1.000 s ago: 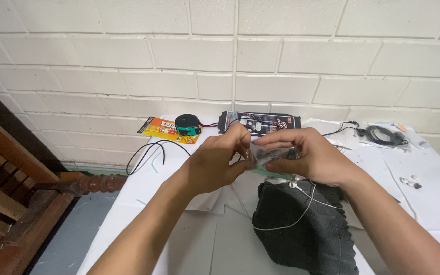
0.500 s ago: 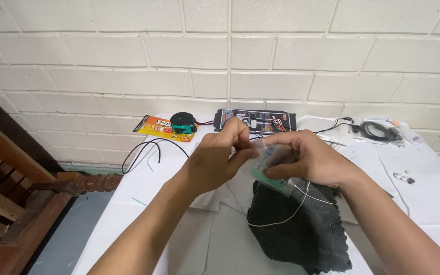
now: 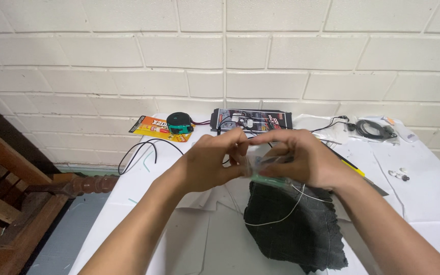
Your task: Assembling a small electronic device by connecting wires and wrapping components in fabric
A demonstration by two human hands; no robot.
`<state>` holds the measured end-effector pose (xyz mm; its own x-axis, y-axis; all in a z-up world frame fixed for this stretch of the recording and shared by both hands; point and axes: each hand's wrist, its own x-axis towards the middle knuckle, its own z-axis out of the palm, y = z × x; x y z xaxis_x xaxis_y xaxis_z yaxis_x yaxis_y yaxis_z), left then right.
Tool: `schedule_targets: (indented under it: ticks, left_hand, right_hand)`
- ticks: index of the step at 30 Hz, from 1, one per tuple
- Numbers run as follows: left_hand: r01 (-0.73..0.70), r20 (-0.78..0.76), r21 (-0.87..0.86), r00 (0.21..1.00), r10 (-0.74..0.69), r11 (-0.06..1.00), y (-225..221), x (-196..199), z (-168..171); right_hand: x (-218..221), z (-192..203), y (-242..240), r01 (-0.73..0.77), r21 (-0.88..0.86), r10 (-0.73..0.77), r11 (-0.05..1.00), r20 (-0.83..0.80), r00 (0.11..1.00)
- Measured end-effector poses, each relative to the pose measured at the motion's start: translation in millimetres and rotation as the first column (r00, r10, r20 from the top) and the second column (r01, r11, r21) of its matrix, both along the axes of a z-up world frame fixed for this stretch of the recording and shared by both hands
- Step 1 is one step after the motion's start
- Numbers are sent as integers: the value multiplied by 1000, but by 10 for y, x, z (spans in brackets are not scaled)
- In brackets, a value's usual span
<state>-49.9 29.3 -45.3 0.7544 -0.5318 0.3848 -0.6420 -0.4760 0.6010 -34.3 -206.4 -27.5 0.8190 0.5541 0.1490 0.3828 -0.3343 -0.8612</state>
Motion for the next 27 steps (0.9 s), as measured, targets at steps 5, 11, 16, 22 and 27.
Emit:
schedule_targets:
  ticks: [5,11,16,22,27]
  left_hand:
    - [34,96,-83,995,-26,996,-1,51,-32]
    - [25,236,-162,972,14,986,-51,64,-83]
    - [-6,257,-253,964,73,967,-58,-35,34]
    - [-161,-1,-441,984,179,883,-6,-51,92]
    - [-234,-154,-509,972,180,828,12,-81,177]
  right_hand:
    - [60,-31,-117,-6,54,10,999,-65,998]
    - [132,-199,-181,-35,78,43,996,-107,993]
    - [119,-233,-164,-39,81,50,996,-136,989]
    - [29,-165,-147,-53,118,68,992,-124,990]
    - [31,-182,-164,-63,132,77,989,-111,991]
